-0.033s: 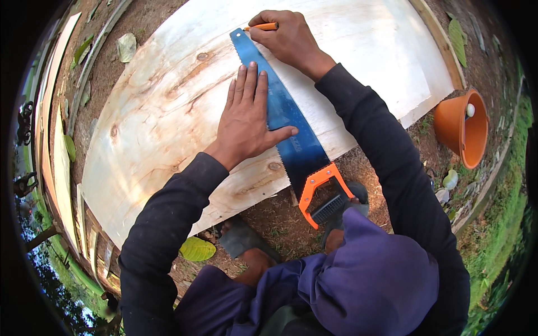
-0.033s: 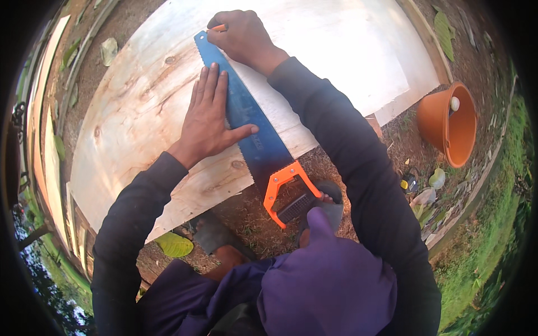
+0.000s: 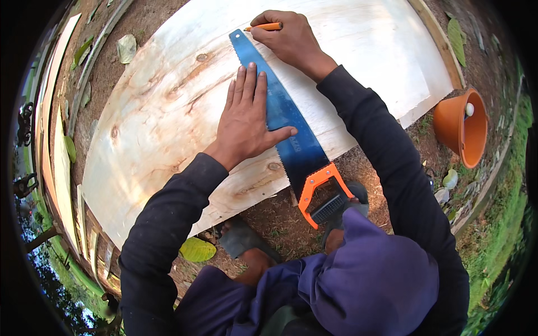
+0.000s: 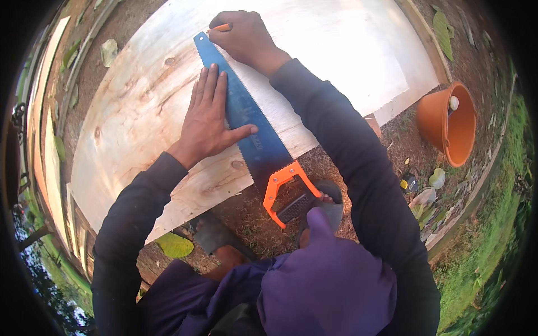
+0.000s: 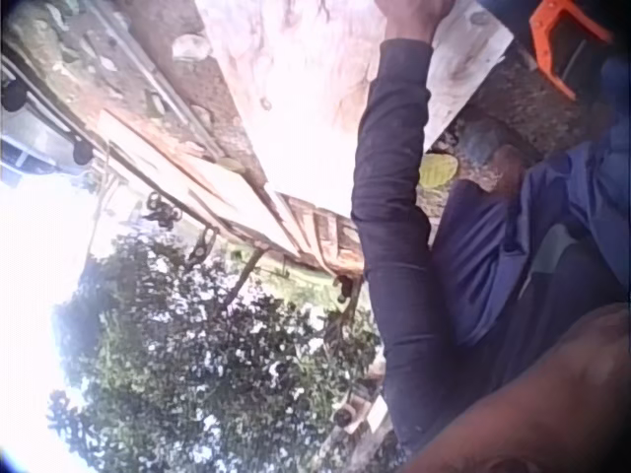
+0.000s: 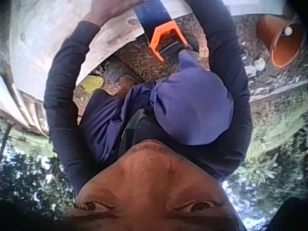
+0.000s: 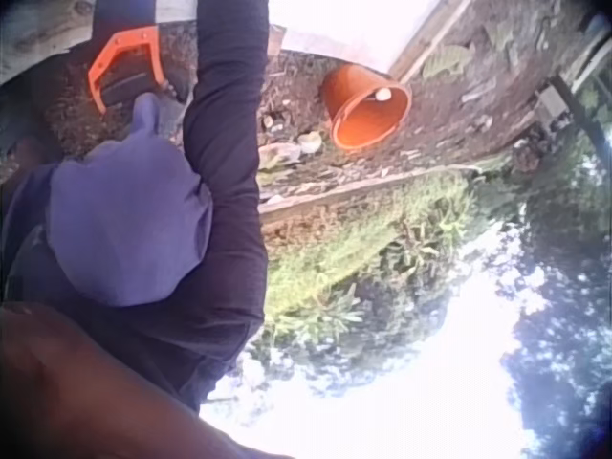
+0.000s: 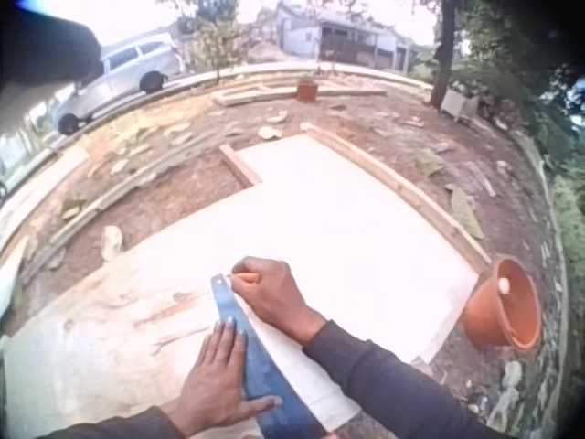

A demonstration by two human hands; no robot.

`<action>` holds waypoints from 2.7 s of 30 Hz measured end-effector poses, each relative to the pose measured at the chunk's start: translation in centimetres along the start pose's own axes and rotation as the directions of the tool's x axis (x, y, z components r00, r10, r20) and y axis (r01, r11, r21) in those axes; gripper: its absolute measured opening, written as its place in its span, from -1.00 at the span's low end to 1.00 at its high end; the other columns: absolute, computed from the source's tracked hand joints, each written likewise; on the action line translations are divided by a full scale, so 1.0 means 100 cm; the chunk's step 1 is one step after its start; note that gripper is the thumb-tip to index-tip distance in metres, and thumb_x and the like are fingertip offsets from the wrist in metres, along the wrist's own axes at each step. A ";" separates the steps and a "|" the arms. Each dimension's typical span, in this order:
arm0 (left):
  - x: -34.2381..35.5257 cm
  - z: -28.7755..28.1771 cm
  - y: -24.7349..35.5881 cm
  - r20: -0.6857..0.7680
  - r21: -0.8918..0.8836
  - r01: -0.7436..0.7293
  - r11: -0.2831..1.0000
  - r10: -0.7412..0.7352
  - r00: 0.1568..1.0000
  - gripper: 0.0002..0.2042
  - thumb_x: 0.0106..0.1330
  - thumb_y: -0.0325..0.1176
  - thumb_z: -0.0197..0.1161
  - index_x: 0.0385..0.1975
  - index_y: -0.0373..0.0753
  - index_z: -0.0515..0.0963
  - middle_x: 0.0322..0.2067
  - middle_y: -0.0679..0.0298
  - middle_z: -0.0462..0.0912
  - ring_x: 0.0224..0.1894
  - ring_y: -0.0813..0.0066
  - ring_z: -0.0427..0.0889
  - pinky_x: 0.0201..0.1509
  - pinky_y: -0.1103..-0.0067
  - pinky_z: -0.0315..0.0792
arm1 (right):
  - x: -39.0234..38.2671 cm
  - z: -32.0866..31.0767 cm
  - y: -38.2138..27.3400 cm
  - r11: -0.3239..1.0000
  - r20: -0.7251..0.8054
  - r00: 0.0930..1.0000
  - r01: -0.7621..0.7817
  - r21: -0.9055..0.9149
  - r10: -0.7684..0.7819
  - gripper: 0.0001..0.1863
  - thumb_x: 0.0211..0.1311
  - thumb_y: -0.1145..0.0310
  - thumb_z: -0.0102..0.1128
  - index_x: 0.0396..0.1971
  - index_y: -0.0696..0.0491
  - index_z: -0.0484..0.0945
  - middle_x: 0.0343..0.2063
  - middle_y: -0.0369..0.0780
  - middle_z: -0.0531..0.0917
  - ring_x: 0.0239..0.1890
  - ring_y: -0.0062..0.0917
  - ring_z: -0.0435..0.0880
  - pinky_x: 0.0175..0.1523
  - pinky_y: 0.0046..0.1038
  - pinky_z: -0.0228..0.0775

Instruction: The person measures a large sheet of plywood with a tape measure and marks it with a pencil. They then use a hand saw to cut along the marked line, separating the sheet into two pieces.

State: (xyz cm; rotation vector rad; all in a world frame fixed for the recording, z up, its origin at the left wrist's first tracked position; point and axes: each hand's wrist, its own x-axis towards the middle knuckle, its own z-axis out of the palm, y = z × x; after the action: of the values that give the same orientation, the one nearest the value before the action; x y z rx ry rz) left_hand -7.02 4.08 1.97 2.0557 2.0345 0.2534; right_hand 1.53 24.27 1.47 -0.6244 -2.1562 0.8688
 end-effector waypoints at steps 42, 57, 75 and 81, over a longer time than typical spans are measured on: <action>0.034 -0.162 0.049 0.447 -0.507 0.292 0.811 -0.042 0.893 -0.52 0.64 0.00 0.02 0.15 -0.32 0.61 0.05 0.07 0.70 0.14 0.15 0.63 0.30 0.30 0.45 | -0.139 -0.275 -0.094 0.948 0.037 0.977 0.196 0.251 -0.212 -0.59 0.17 0.46 0.38 0.03 0.08 0.51 -0.27 -0.06 0.65 -0.21 -0.21 0.63 -0.13 -0.24 0.47; 0.024 -0.106 0.060 0.647 -0.762 0.607 0.223 0.274 0.711 -0.70 0.55 -0.12 0.25 -0.24 -0.26 0.65 -0.41 0.52 0.59 -0.39 0.78 0.46 -0.29 0.66 0.38 | -0.115 -0.290 -0.130 0.953 -0.087 0.953 0.295 0.066 -0.289 -0.57 0.32 0.35 0.40 0.13 0.03 0.49 -0.01 -0.01 0.70 0.00 -0.17 0.66 0.18 -0.07 0.48; 0.035 -0.116 -0.178 -0.197 -0.979 -0.076 0.190 -0.774 0.601 -0.77 0.53 -0.22 0.29 -0.29 -0.26 0.62 -0.47 0.43 0.64 -0.51 0.73 0.53 -0.42 0.69 0.41 | 0.002 -0.172 -0.210 0.930 0.530 0.832 0.052 -0.365 0.161 -0.70 0.38 0.35 0.35 0.04 0.08 0.59 -0.15 -0.08 0.74 -0.17 -0.19 0.74 -0.06 -0.24 0.57; 0.069 -0.119 -0.170 -0.019 -0.916 -0.224 -0.334 -0.520 0.854 -0.63 0.63 -0.02 -0.02 -0.27 -0.17 0.54 -0.64 0.42 0.40 -0.75 0.62 0.33 -0.72 0.59 0.25 | 0.057 -0.075 -0.150 0.953 0.331 0.894 -0.271 -0.138 0.302 -0.68 0.49 0.25 0.22 0.01 0.20 0.59 -0.30 -0.03 0.76 -0.25 -0.18 0.75 -0.09 -0.27 0.56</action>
State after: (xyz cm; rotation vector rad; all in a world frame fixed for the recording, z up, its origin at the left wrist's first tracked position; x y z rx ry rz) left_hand -26.62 11.61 8.20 0.3869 1.0344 1.8333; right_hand 1.19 21.02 18.92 -0.9087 -2.4705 1.1156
